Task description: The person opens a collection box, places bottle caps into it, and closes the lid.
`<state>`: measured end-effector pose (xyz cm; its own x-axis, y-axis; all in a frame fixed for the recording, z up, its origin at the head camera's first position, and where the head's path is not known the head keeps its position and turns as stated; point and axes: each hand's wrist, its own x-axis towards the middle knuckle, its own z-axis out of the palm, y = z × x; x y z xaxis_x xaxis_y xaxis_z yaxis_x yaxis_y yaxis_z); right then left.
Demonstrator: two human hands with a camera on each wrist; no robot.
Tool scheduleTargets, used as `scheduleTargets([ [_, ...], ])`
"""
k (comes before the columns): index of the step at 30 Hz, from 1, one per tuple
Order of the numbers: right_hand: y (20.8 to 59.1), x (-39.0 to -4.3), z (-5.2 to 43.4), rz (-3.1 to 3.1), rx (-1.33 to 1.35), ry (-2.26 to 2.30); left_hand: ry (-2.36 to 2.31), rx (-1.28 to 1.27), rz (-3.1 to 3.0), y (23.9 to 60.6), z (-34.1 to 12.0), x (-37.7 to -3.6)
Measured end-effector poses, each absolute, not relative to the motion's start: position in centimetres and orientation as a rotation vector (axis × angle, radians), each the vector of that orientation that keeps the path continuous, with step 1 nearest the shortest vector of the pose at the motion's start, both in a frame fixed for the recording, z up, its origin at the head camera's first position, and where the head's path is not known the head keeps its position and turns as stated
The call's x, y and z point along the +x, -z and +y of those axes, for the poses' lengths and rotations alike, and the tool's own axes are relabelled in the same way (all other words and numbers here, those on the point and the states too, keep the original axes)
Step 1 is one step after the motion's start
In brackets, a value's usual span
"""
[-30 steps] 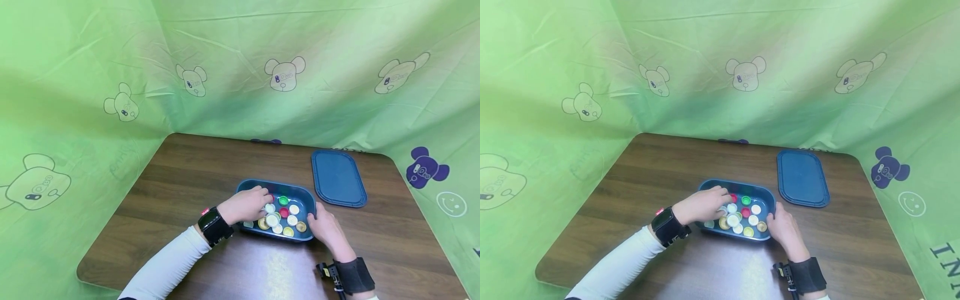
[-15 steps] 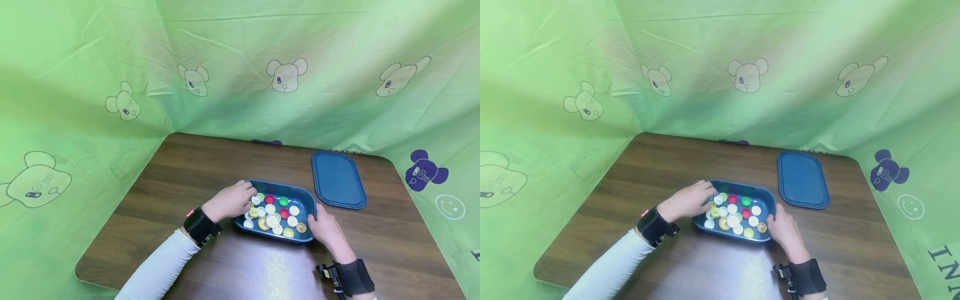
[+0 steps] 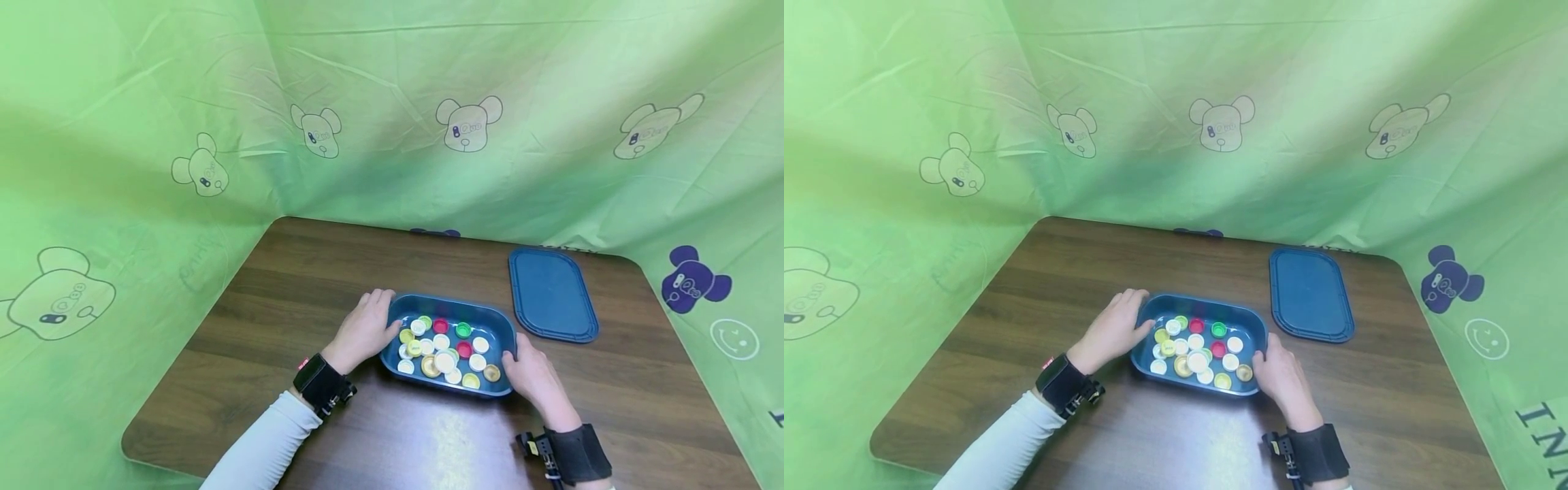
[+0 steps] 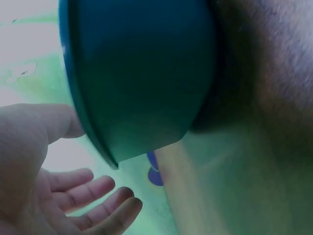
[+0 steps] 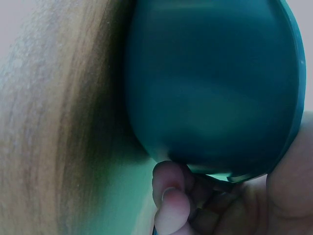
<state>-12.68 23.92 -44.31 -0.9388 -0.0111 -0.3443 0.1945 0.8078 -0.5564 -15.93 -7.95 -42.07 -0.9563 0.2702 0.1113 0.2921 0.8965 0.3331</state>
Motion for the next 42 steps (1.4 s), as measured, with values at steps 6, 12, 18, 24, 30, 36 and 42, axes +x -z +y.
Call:
scheduleTargets([
  [6, 44.5, -12.6, 24.0, 2.685, 0.116, 0.877, 0.719, -0.272, -3.049, 43.1, -7.7, -16.0],
  [12, 44.6, -12.6, 24.1, 2.687, 0.117, 0.879, 0.950, -0.140, -3.094, 43.8, -7.5, -16.2],
  [18, 44.6, -12.6, 24.1, 2.693, 0.108, 0.870, 1.064, -0.048, -3.136, 44.2, -7.1, -16.3],
  [24, 44.4, -12.7, 24.0, 2.689, 0.113, 0.859, 1.150, -0.004, -3.110, 44.3, -6.6, -16.2],
  [30, 44.4, -12.8, 23.8, 2.683, 0.127, 0.867, 1.137, -0.009, -3.096, 44.9, -6.6, -16.1],
  [36, 44.5, -12.8, 23.9, 2.680, 0.133, 0.857, 1.139, -0.006, -3.089, 45.2, -6.7, -16.2],
  [42, 44.6, -12.8, 23.9, 2.688, 0.120, 0.860, 1.139, 0.013, -3.074, 45.4, -6.8, -16.2],
])
